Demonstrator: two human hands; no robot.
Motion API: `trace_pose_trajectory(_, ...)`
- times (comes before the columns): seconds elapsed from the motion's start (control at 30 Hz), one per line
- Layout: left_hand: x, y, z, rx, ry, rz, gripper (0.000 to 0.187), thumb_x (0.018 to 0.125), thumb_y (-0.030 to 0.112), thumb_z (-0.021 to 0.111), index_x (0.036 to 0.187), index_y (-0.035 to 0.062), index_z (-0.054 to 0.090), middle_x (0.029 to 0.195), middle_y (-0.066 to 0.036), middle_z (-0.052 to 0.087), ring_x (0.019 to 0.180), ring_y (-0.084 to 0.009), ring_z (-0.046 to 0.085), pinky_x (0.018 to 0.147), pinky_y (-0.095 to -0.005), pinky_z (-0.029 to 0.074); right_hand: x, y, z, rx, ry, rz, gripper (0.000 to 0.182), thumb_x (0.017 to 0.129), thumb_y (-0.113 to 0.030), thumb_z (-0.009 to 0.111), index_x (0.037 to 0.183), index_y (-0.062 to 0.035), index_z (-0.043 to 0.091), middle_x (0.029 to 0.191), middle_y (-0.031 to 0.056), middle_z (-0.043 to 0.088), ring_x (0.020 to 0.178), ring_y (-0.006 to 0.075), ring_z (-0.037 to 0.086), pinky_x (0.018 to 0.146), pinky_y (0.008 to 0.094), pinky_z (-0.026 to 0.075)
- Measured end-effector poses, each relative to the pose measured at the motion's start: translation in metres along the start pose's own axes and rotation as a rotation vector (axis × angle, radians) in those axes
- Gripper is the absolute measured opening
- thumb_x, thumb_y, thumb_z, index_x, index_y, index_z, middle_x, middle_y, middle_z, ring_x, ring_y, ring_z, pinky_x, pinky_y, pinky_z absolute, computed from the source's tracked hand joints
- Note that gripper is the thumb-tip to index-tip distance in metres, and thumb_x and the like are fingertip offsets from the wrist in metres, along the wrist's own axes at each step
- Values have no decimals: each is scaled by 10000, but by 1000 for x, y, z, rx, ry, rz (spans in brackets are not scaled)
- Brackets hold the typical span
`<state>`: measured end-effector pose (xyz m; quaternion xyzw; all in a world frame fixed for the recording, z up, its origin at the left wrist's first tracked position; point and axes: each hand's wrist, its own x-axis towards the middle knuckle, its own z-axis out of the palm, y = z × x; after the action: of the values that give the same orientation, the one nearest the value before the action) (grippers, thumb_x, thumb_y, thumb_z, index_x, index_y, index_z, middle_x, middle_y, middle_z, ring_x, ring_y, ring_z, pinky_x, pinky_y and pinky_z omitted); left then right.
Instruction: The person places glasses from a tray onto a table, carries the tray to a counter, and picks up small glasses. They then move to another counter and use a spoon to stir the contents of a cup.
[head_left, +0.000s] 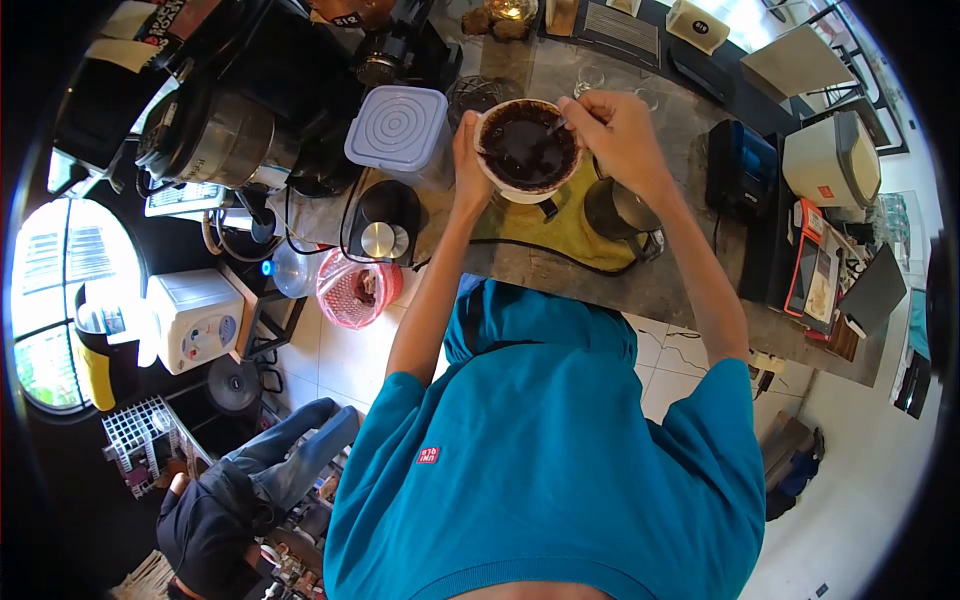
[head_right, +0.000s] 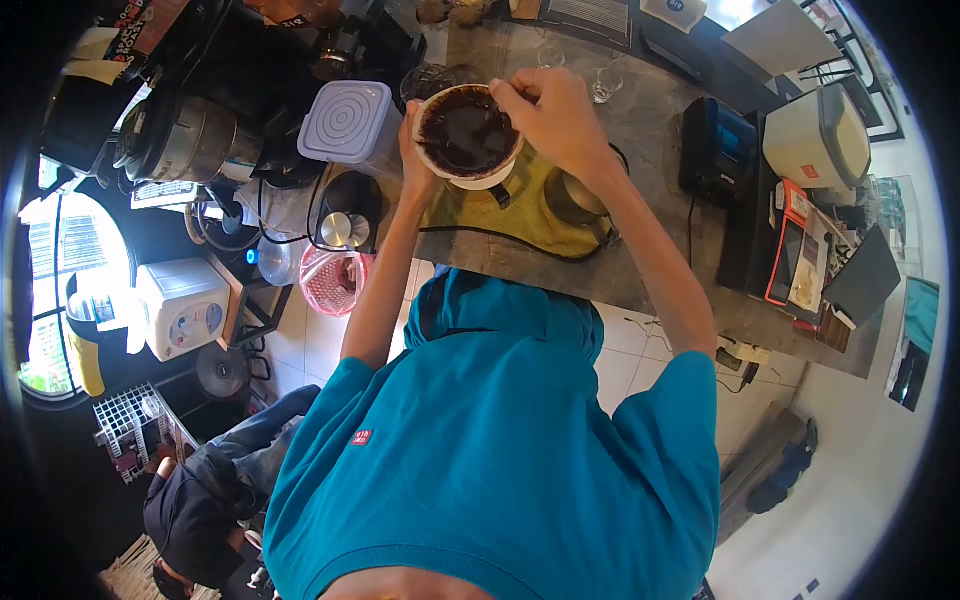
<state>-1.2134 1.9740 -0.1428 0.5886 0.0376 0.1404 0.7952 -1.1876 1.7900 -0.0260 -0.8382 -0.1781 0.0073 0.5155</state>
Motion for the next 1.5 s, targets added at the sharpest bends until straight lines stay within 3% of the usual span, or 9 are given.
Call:
trace_pose_trajectory(0.07, 0, 0, -1, 36, 5, 26, 472, 1061, 454, 344, 956, 35, 534, 869, -30, 555, 812, -91, 532, 762, -239, 451, 3, -8, -5, -4, -7, -4, 379, 928, -278, 631, 748, 55, 636, 544, 75, 567, 523, 84, 522, 505, 296, 407)
trace_pose_trajectory(0.3, 1, -5, -5, -1, -38, 2, 475, 1056, 478, 340, 1047, 59, 564, 959, -28, 621, 872, -92, 603, 787, -260, 509, -6, -43, -18, -72, -4, -162, 374, 934, -272, 630, 733, 43, 631, 547, 98, 556, 499, 105, 521, 480, 296, 382)
trace_pose_trajectory(0.4, 0, -3, -3, -1, -25, 24, 468, 1061, 457, 339, 1020, 45, 556, 933, -31, 599, 849, -97, 580, 790, -248, 486, -14, -55, -21, -177, -72, -167, 348, 922, -258, 643, 716, 22, 633, 546, 107, 542, 474, 175, 495, 516, 322, 385)
trace_pose_trajectory(0.57, 0, 1, 1, -101, -8, -46, 458, 1067, 428, 335, 986, 30, 547, 906, -34, 573, 826, -98, 549, 777, -240, 458, -24, -54, -19, -328, -89, -394, 275, 890, -222, 667, 699, -26, 629, 575, 135, 570, 525, 320, 497, 639, 378, 408)
trace_pose_trajectory(0.8, -1, -3, -2, 37, -17, 20, 470, 1064, 444, 342, 980, 26, 540, 897, -36, 559, 827, -99, 533, 780, -239, 450, -23, -40, -7, -380, -129, -375, 260, 890, -227, 663, 713, -41, 623, 623, 121, 614, 582, 333, 554, 709, 388, 428)
trace_pose_trajectory(0.87, 0, -3, -2, 38, -4, 15, 474, 1064, 446, 341, 978, 25, 539, 895, -37, 555, 836, -99, 531, 786, -239, 448, -21, -32, -6, -445, -139, -346, 280, 914, -284, 665, 785, -36, 657, 618, 88, 545, 645, 250, 469, 722, 345, 396)
trace_pose_trajectory(1.1, 2, -7, -4, 18, -5, 14, 460, 1072, 426, 328, 963, 29, 533, 890, -29, 535, 844, -99, 523, 787, -244, 443, -16, -25, -10, -437, -71, -387, 275, 914, -247, 659, 739, -36, 633, 570, 84, 514, 579, 248, 442, 706, 350, 384)
trace_pose_trajectory(1.17, 1, -3, -3, 50, -33, 33, 457, 1073, 421, 326, 961, 29, 532, 886, -28, 533, 841, -99, 522, 787, -244, 442, -17, -33, -14, -451, -61, -430, 255, 913, -231, 633, 739, -45, 624, 638, 100, 616, 588, 290, 538, 686, 368, 397)
trace_pose_trajectory(1.5, 3, -10, -4, -98, -53, -29, 435, 1072, 410, 338, 979, 43, 552, 885, -15, 559, 820, -80, 535, 752, -232, 458, -29, -66, -4, -385, 24, -601, 188, 872, -176, 661, 734, -52, 631, 674, 101, 646, 620, 266, 577, 704, 353, 406)
